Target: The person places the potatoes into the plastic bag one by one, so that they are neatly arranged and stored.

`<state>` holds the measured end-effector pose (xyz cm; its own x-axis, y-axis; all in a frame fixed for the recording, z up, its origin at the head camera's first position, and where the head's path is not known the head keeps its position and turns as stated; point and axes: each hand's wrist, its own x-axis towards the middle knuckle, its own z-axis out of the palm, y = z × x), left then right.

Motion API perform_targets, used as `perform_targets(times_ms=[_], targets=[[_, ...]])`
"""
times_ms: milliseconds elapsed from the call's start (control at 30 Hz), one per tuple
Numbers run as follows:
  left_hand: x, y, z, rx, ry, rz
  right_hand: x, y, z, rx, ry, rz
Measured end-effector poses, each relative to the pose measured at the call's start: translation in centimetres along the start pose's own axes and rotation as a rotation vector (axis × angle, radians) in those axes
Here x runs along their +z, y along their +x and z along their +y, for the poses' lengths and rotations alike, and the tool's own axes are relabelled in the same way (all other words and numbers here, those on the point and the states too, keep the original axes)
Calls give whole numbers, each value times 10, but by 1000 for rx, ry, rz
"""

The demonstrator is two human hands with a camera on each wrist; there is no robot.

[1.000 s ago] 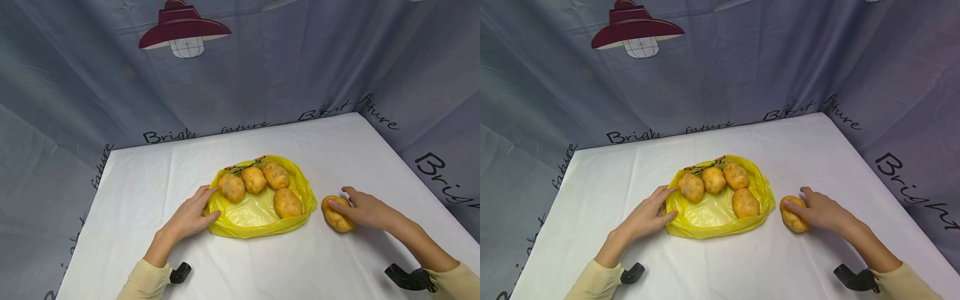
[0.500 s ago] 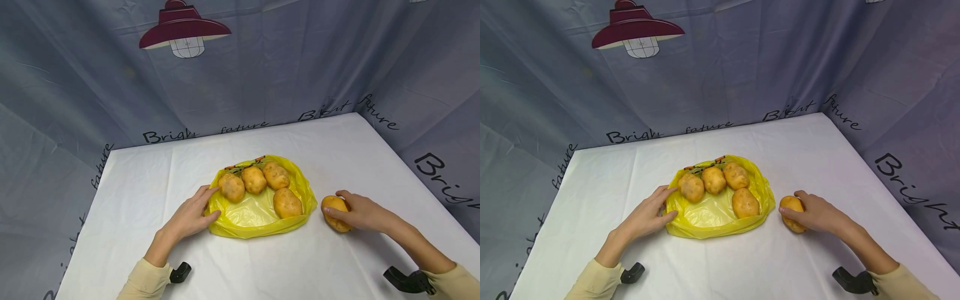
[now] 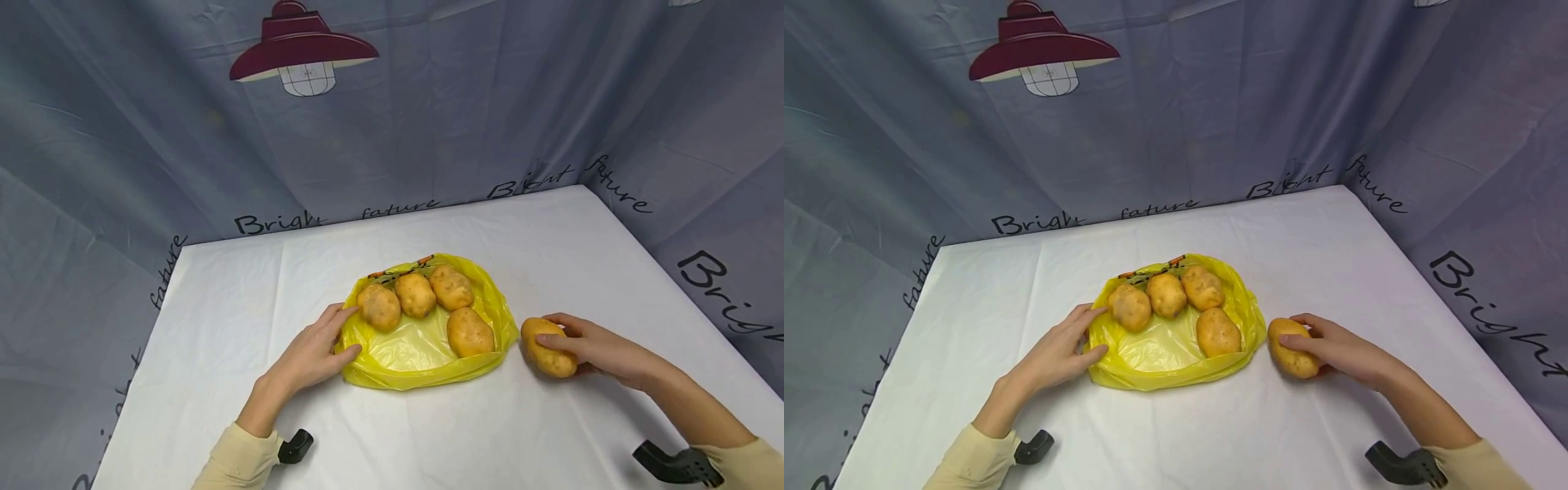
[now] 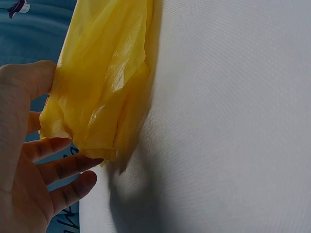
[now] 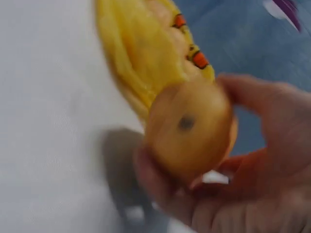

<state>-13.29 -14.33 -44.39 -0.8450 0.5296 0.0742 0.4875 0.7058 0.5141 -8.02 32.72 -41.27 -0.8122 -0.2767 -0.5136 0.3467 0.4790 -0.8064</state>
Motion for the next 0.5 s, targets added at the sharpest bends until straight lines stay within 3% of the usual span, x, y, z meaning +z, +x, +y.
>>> perform_targets(times_ms=[133, 233, 333, 500], targets=[[-1, 0, 1, 0, 7, 1, -6, -5, 5, -91, 457, -215], [-2, -1, 1, -3, 12, 2, -9, -5, 7, -162, 693, -377], [-2, -1, 1, -8, 12, 1, -9, -4, 5, -206, 792, -472], [-2, -1, 2, -11, 2, -2, -8, -4, -4, -223, 786, -497]])
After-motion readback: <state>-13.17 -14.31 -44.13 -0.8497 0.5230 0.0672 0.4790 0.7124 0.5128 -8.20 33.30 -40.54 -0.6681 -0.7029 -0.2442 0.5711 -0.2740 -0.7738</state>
